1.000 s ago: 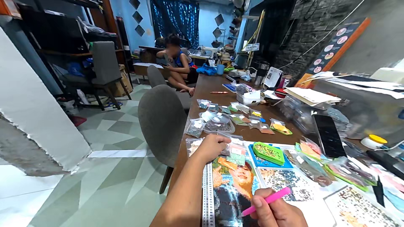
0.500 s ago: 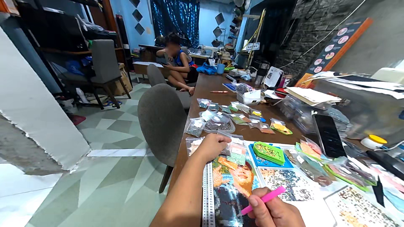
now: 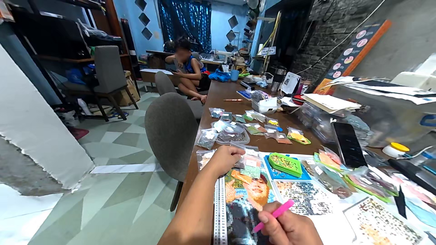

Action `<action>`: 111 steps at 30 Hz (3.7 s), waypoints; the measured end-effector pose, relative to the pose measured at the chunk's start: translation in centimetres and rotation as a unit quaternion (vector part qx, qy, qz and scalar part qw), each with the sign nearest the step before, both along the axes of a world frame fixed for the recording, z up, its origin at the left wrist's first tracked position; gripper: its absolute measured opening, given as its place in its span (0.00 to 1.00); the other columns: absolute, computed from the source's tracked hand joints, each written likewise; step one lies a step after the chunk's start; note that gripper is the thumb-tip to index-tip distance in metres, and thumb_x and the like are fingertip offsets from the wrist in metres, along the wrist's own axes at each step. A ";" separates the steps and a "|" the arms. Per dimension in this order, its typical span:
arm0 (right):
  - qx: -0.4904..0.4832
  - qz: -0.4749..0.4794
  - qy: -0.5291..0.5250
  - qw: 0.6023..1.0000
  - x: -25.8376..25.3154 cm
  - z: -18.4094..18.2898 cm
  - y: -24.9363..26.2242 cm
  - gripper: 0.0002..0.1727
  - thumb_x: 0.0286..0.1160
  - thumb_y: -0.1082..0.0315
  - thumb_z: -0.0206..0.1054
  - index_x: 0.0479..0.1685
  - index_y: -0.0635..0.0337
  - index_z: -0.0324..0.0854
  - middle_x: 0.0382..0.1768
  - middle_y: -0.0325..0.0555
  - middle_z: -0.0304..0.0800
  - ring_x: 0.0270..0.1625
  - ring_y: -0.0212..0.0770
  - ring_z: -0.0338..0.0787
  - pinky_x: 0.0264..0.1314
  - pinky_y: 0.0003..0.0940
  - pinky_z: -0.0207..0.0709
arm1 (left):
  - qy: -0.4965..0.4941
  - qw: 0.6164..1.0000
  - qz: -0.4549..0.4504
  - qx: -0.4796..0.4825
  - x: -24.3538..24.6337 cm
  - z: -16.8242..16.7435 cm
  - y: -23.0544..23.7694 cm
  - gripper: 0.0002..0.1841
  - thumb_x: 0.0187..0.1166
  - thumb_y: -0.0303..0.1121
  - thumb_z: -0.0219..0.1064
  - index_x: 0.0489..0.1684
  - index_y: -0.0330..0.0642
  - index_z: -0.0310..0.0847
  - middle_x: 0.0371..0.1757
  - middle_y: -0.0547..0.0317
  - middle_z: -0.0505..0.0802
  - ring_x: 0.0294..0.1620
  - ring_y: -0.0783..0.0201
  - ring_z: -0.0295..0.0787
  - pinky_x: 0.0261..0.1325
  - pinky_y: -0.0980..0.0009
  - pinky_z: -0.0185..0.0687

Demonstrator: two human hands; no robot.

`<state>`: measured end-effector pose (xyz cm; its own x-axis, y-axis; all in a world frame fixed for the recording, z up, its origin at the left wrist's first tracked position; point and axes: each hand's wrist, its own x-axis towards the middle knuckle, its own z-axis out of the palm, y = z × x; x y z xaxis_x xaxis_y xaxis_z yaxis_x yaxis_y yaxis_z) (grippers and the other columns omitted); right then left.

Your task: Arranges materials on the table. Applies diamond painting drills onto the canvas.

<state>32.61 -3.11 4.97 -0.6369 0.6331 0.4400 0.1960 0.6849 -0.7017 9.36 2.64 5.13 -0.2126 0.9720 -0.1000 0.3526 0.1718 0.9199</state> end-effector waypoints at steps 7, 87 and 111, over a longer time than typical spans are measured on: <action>-0.085 -0.098 0.149 0.980 6.1 2.4 4.3 0.13 0.93 0.65 0.50 0.41 0.52 0.80 0.29 0.22 0.90 0.26 0.19 0.86 0.28 0.17 0.81 | 0.002 1.000 0.003 0.004 0.0 0.0 -0.2 0.12 0.89 0.28 0.59 0.61 0.38 0.88 0.53 0.53 0.92 0.48 0.66 0.87 0.56 0.65 0.81; 0.044 -0.106 0.078 0.990 7.6 1.9 4.8 0.17 0.93 0.63 0.52 0.40 0.67 0.78 0.27 0.31 0.88 0.28 0.15 0.85 0.33 0.16 0.82 | -0.007 1.000 0.007 0.004 -0.6 -0.6 -0.1 0.12 0.88 0.29 0.61 0.61 0.38 0.87 0.53 0.52 0.92 0.49 0.64 0.87 0.57 0.64 0.81; -0.023 -0.070 0.043 0.996 0.6 -1.0 0.3 0.15 0.89 0.66 0.58 0.37 0.69 0.82 0.22 0.40 0.86 0.23 0.21 0.82 0.27 0.18 0.76 | -0.001 1.000 -0.002 0.009 -0.3 -0.6 0.1 0.13 0.89 0.29 0.59 0.61 0.39 0.88 0.53 0.51 0.92 0.46 0.64 0.87 0.54 0.64 0.81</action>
